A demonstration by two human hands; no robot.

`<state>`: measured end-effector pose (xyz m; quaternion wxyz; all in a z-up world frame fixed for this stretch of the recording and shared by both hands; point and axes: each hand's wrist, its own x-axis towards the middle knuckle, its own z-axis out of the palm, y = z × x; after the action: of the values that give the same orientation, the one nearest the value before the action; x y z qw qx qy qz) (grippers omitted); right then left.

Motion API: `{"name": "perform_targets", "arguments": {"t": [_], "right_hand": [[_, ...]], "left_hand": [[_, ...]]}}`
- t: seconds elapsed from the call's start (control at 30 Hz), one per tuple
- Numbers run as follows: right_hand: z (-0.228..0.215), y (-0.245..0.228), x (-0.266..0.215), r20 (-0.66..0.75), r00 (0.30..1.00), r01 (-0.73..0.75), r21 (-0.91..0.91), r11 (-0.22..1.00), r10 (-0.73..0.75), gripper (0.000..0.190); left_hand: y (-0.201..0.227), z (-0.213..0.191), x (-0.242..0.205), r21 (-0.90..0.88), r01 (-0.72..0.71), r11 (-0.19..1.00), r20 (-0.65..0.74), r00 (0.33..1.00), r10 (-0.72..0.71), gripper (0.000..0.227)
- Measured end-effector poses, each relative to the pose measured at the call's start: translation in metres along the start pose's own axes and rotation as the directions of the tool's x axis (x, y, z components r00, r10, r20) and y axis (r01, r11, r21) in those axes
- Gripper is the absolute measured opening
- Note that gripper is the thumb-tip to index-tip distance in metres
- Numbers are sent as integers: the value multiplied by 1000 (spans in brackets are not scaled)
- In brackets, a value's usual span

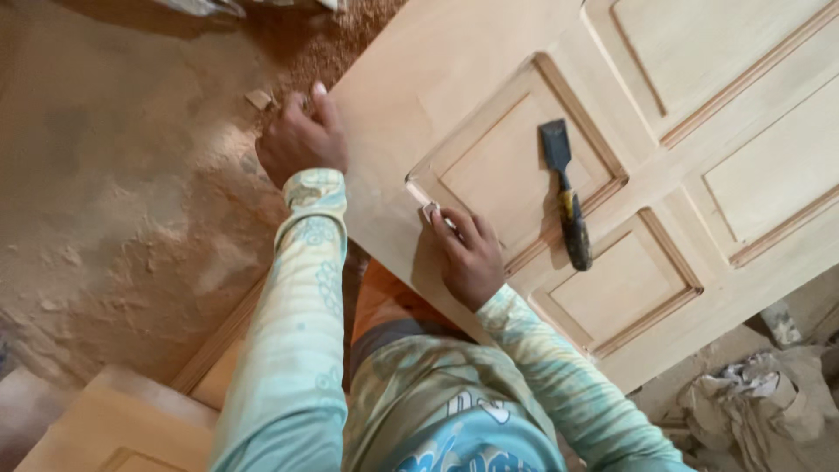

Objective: The person uses a chisel to remove wood from the edges and corners of a wooden door panel. They repeatedly scrape and carve along the panel's raised frames and corners, then wipe away wood shavings with their hand.

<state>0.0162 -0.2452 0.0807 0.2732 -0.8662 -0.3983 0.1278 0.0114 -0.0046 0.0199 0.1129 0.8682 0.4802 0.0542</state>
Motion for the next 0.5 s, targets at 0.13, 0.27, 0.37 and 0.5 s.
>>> {"name": "perform_targets", "arguments": {"t": [0.13,0.27,0.37,0.5], "right_hand": [[1,-8,0,-160,987,11,73,997,0,52],[-19,8,-17,-12,995,103,130,986,-103,50],[-48,51,-48,-7,981,-185,279,942,195,34],[-71,108,-59,-400,852,-419,-135,898,338,44]], "left_hand": [[1,-9,-6,52,-20,998,-12,1000,21,44],[2,-12,-3,-77,37,996,77,997,-31,41],[0,-8,-4,-87,-7,996,30,1000,9,38],[1,-10,-6,-57,-42,997,-35,999,40,38]]}}
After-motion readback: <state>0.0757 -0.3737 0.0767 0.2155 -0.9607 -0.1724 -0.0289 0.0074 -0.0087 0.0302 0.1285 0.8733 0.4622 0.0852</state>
